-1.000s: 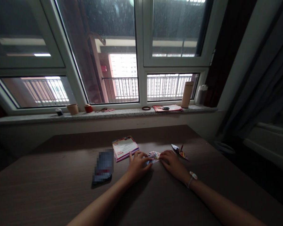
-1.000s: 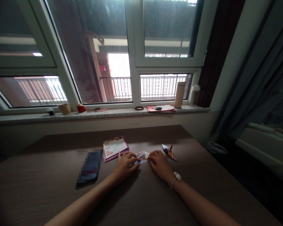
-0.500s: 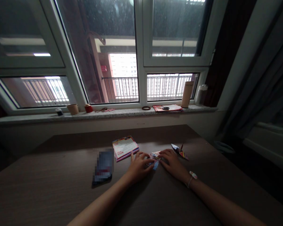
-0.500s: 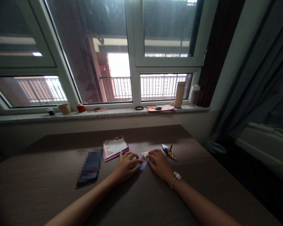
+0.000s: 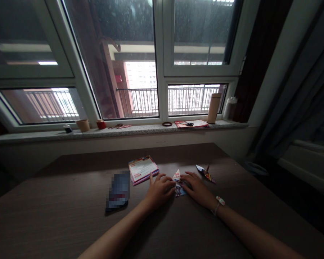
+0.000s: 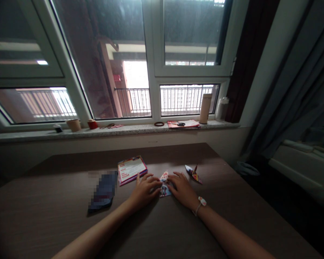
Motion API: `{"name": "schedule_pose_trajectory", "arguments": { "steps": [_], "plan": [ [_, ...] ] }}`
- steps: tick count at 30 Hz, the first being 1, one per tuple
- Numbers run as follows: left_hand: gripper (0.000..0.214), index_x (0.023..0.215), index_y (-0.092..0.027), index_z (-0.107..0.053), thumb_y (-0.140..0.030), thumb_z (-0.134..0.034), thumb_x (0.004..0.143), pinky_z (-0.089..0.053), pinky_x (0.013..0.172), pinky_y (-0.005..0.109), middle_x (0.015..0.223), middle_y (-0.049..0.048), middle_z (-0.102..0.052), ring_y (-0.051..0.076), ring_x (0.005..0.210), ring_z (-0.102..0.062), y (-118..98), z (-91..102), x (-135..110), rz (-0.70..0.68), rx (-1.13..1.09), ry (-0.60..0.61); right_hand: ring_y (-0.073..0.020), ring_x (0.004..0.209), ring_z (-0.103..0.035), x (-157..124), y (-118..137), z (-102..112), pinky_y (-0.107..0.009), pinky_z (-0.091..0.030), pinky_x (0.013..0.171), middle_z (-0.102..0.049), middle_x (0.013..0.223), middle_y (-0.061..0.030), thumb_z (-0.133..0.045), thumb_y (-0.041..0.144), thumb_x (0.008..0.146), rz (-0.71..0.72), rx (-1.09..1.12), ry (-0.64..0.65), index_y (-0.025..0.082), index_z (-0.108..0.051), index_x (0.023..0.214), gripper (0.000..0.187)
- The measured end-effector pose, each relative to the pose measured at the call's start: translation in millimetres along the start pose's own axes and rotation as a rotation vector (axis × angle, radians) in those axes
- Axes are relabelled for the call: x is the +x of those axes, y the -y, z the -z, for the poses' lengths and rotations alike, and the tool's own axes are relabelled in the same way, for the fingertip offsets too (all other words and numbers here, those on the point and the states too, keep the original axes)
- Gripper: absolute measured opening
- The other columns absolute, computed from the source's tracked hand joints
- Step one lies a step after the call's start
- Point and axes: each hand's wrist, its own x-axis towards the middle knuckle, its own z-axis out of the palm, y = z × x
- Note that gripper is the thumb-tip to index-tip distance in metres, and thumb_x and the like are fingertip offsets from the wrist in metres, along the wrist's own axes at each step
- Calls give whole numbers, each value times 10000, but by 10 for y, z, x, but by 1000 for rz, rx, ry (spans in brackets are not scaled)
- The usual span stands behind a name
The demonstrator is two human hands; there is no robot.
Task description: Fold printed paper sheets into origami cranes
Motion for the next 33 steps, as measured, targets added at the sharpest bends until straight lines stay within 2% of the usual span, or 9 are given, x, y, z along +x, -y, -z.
{"name": "schedule_pose_trajectory", "arguments": {
  "steps": [5, 11, 15, 18, 24, 29, 33],
  "plan": [
    [207, 1066, -357, -676, -343, -584, 881, -12, 1098, 673, 1071, 2, -677, 242, 1151, -486, -50, 12, -9, -20, 46, -75, -245, 1201, -474, -3, 73, 42, -434, -348, 1059, -666, 1140, -38, -562, 261, 872, 57, -28, 21, 264, -664, 1077, 229],
    [246, 1110, -378, -635, -342, -594, 870, -64, 1076, 709, 1297, -10, -585, 281, 1263, -413, -2, -29, -9, 4, 74, -52, -259, 1238, -451, -8, 74, 45, -457, -284, 1103, -660, 1148, -55, -613, 331, 845, 27, -34, 46, 223, -668, 991, 190],
    [289, 1162, -369, -606, -351, -589, 874, -1, 1069, 725, 1215, -11, -641, 274, 1242, -440, 20, -37, 3, 31, 57, -51, -289, 1242, -448, -10, 78, 37, -473, -278, 1102, -638, 1179, -82, -713, 441, 751, -6, -28, 67, 209, -651, 991, 340],
    [246, 1118, -347, -638, -339, -586, 877, 45, 1075, 712, 1174, -1, -659, 263, 1207, -464, 11, -29, 5, 39, 54, -70, -288, 1223, -460, -11, 60, 23, -461, -312, 1081, -627, 1194, -87, -764, 461, 687, -1, -15, 65, 208, -637, 1053, 463],
    [229, 1077, -354, -654, -327, -620, 852, 16, 1068, 727, 1247, -2, -619, 279, 1245, -444, 13, -42, -3, 42, 72, -79, -266, 1240, -452, -8, 12, 18, -475, -300, 1091, -655, 1185, -49, -641, 299, 803, 18, -21, 46, 238, -679, 996, 207],
    [248, 1090, -353, -642, -303, -620, 849, 52, 1064, 724, 1180, -6, -651, 263, 1218, -476, -13, -19, -7, 26, 52, -77, -265, 1208, -487, -1, 43, 39, -515, -221, 1125, -686, 1144, -29, -613, 234, 796, 14, -67, 8, 242, -711, 926, 163],
    [229, 1080, -312, -644, -295, -597, 856, 41, 1077, 705, 1140, 19, -655, 250, 1173, -523, -37, 14, -12, 15, 14, -73, -256, 1195, -499, 5, 65, 59, -501, -237, 1121, -695, 1091, -31, -573, 235, 834, -18, -65, -20, 239, -707, 904, 151]
  ]
}}
